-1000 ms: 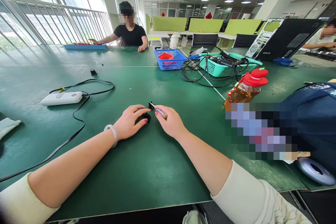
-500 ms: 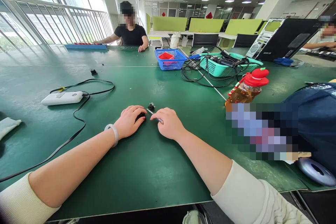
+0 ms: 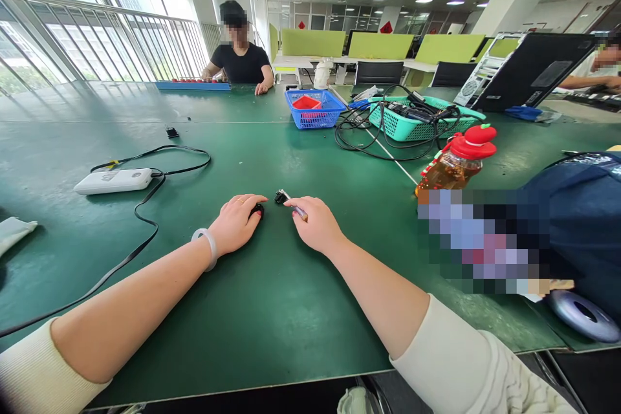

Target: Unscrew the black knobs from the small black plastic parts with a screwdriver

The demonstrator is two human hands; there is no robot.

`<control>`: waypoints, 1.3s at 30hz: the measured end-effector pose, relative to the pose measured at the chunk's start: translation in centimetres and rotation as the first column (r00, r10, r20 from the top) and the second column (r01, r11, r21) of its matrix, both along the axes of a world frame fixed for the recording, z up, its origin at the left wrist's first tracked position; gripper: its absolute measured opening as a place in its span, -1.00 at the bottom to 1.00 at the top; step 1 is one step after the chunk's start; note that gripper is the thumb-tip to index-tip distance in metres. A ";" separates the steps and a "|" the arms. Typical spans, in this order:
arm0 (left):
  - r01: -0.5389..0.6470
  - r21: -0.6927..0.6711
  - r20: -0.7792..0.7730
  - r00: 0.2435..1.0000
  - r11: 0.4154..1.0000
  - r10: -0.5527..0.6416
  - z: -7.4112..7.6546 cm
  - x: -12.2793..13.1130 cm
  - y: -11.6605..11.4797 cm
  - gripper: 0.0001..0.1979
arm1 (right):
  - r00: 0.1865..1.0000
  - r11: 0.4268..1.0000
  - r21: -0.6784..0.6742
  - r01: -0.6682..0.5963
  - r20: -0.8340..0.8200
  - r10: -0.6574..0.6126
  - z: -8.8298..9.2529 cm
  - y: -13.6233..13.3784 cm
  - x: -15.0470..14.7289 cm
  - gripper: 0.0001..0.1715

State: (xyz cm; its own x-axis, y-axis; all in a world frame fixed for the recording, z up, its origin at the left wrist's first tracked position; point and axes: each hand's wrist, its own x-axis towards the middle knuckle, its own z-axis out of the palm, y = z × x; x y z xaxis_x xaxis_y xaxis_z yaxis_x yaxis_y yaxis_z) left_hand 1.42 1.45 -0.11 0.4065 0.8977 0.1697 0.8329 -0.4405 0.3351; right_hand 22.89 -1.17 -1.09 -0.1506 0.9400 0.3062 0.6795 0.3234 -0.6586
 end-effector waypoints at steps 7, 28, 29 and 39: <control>-0.042 -0.046 -0.017 0.999 0.998 0.041 0.3 0.1 -0.2 -0.53 | 0.997 0.997 -0.035 -0.063 -0.037 0.062 0.3 -0.3 -0.1 -0.52; 0.059 0.012 -0.016 0.998 0.998 -0.059 0.2 -0.3 -0.1 -0.48 | 0.950 0.999 -0.010 -0.038 -0.310 0.033 0.4 -0.3 0.4 -0.58; 0.064 0.010 -0.022 0.998 0.998 -0.064 0.2 -0.4 -0.1 -0.51 | 0.952 0.999 -0.006 -0.042 -0.303 0.038 0.3 -0.3 0.4 -0.58; 0.145 -0.089 -0.027 0.989 0.985 -0.148 0.8 1.0 -3.7 -0.73 | 0.961 0.998 0.055 -0.004 -0.277 0.019 -0.1 -0.2 0.4 -0.60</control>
